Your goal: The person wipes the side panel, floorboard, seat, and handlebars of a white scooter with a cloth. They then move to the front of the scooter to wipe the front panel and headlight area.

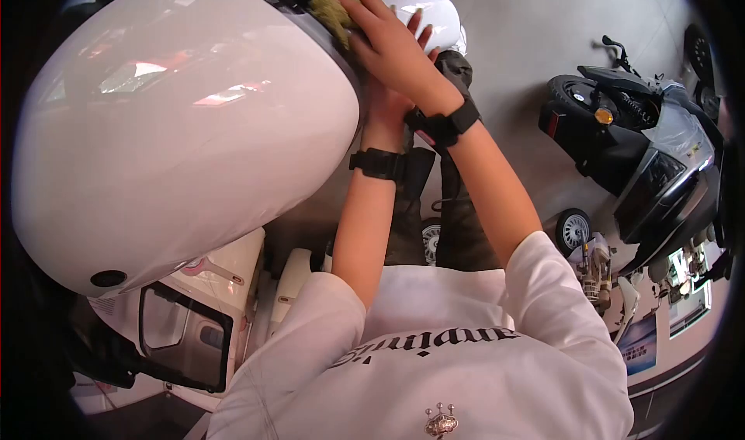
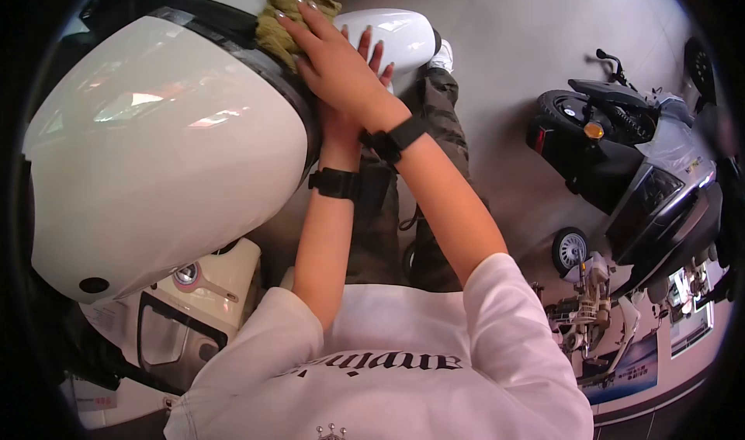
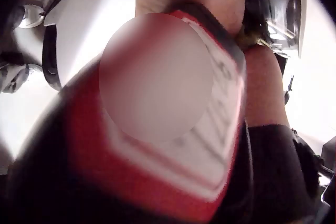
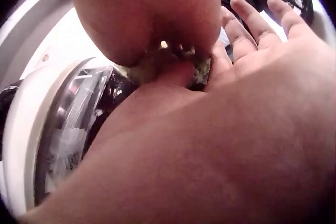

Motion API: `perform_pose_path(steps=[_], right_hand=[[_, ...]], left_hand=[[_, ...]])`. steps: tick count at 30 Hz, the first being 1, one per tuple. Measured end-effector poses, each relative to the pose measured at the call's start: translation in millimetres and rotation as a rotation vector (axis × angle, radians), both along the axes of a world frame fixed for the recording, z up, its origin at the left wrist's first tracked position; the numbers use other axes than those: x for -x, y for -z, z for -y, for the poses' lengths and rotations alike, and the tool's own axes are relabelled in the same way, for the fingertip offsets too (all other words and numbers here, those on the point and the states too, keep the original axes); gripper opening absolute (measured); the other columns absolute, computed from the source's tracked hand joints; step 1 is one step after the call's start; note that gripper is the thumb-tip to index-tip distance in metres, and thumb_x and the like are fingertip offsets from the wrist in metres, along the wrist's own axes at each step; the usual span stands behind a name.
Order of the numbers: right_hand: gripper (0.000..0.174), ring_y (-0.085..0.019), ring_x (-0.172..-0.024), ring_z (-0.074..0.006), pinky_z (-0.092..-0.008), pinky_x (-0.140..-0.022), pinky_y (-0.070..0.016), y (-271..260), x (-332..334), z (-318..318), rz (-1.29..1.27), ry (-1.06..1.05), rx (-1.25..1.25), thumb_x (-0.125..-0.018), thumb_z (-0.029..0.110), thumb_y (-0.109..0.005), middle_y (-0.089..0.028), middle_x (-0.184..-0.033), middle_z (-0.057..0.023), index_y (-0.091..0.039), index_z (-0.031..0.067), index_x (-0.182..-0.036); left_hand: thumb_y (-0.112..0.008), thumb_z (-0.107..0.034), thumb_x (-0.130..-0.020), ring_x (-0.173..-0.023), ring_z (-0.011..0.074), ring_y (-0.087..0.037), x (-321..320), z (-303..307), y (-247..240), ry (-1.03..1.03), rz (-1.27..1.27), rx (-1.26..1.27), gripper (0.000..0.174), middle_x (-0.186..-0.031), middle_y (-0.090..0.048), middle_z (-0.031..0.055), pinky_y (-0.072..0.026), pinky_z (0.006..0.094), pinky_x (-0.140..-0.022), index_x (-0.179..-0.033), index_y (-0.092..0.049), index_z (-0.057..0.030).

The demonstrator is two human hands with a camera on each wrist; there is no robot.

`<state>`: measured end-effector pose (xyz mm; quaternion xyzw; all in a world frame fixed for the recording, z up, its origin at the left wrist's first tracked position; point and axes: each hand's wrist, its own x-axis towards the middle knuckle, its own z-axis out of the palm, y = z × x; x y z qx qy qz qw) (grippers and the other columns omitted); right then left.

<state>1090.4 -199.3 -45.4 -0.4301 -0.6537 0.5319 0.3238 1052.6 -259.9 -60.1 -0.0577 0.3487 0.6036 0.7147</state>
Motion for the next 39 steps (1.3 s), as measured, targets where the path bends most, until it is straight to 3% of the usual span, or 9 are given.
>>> perform_pose_path(steps=[3,5,6,11,15,23,29,37,39], right_hand=[[0.062,-0.029,-0.131,-0.0408,-0.0394,-0.105,-0.0286,-10,-14,38,0.036,0.017,0.083,-0.080,0.000,-0.050,-0.030,-0.142,-0.0236,-0.036,0.0128,-0.139],[0.057,-0.032,-0.129,-0.0391,-0.0432,-0.106,-0.0263,-35,-25,65,0.348,-0.044,0.611,-0.086,0.009,-0.051,-0.037,-0.137,-0.0240,-0.029,-0.0005,-0.138],[0.058,-0.031,-0.130,-0.0378,-0.0396,-0.107,-0.0238,-7,-32,96,0.042,0.038,0.418,-0.084,0.002,-0.051,-0.035,-0.137,-0.0245,-0.027,-0.0015,-0.137],[0.072,-0.021,-0.134,-0.0423,-0.0428,-0.106,-0.0261,-4,-6,136,0.112,0.106,0.312,-0.073,-0.008,-0.051,-0.027,-0.143,-0.0224,-0.032,0.0124,-0.140],[0.068,-0.036,-0.123,-0.0452,-0.0422,-0.103,-0.0329,2,2,76,0.139,0.238,0.093,-0.071,-0.006,-0.055,-0.027,-0.139,-0.0273,-0.042,0.0174,-0.134],[0.063,-0.034,-0.127,-0.0418,-0.0416,-0.105,-0.0301,18,6,81,0.203,0.222,-0.066,-0.072,-0.008,-0.050,-0.032,-0.140,-0.0225,-0.043,0.0080,-0.133],[0.036,-0.030,-0.132,-0.0392,-0.0453,-0.108,-0.0254,31,20,191,0.376,0.069,-0.011,-0.069,-0.006,-0.052,-0.032,-0.142,-0.0204,-0.057,-0.0015,-0.104],[0.061,-0.033,-0.128,-0.0411,-0.0435,-0.105,-0.0289,21,9,125,0.299,0.367,0.001,-0.068,-0.010,-0.049,-0.035,-0.138,-0.0223,-0.046,0.0036,-0.128],[0.065,-0.034,-0.127,-0.0420,-0.0400,-0.104,-0.0306,25,-4,92,0.324,0.263,-0.131,-0.072,-0.011,-0.048,-0.034,-0.138,-0.0237,-0.039,0.0060,-0.135]], left_hand=[[-0.032,-0.045,-0.094,-0.132,0.0240,-0.031,-5,29,8,0.062,0.039,0.018,0.058,-0.148,-0.028,0.0068,-0.0223,0.0477,-0.108,-0.144,-0.023,-0.0174],[-0.033,-0.046,-0.094,-0.133,0.0241,-0.031,-3,68,11,0.066,0.058,0.096,0.059,-0.148,-0.028,0.0071,-0.0226,0.0477,-0.108,-0.144,-0.024,-0.0167],[-0.033,-0.047,-0.093,-0.132,0.0248,-0.031,0,88,17,-0.015,0.129,0.161,0.060,-0.147,-0.029,0.0074,-0.0231,0.0475,-0.108,-0.144,-0.025,-0.0161],[-0.030,-0.046,-0.094,-0.131,0.0270,-0.035,25,110,3,-0.290,0.473,0.225,0.059,-0.144,-0.034,0.0091,-0.0262,0.0460,-0.107,-0.144,-0.025,-0.0142],[-0.031,-0.047,-0.094,-0.130,0.0279,-0.035,25,82,-3,-0.110,0.344,0.215,0.060,-0.144,-0.033,0.0094,-0.0279,0.0451,-0.106,-0.144,-0.025,-0.0139],[-0.031,-0.049,-0.094,-0.128,0.0296,-0.037,25,61,1,0.179,0.138,0.137,0.061,-0.145,-0.031,0.0101,-0.0308,0.0437,-0.106,-0.144,-0.023,-0.0134],[-0.033,-0.042,-0.096,-0.128,0.0297,-0.036,48,169,29,-0.107,0.319,0.296,0.058,-0.143,-0.033,0.0123,-0.0282,0.0431,-0.108,-0.142,-0.025,-0.0071],[-0.030,-0.047,-0.095,-0.120,0.0304,-0.046,31,115,30,0.155,0.157,0.161,0.061,-0.136,-0.042,0.0199,-0.0331,0.0387,-0.104,-0.140,-0.027,-0.0056],[-0.030,-0.047,-0.095,-0.119,0.0317,-0.046,23,112,38,0.134,0.273,0.162,0.062,-0.136,-0.042,0.0200,-0.0340,0.0397,-0.102,-0.140,-0.028,-0.0056]])
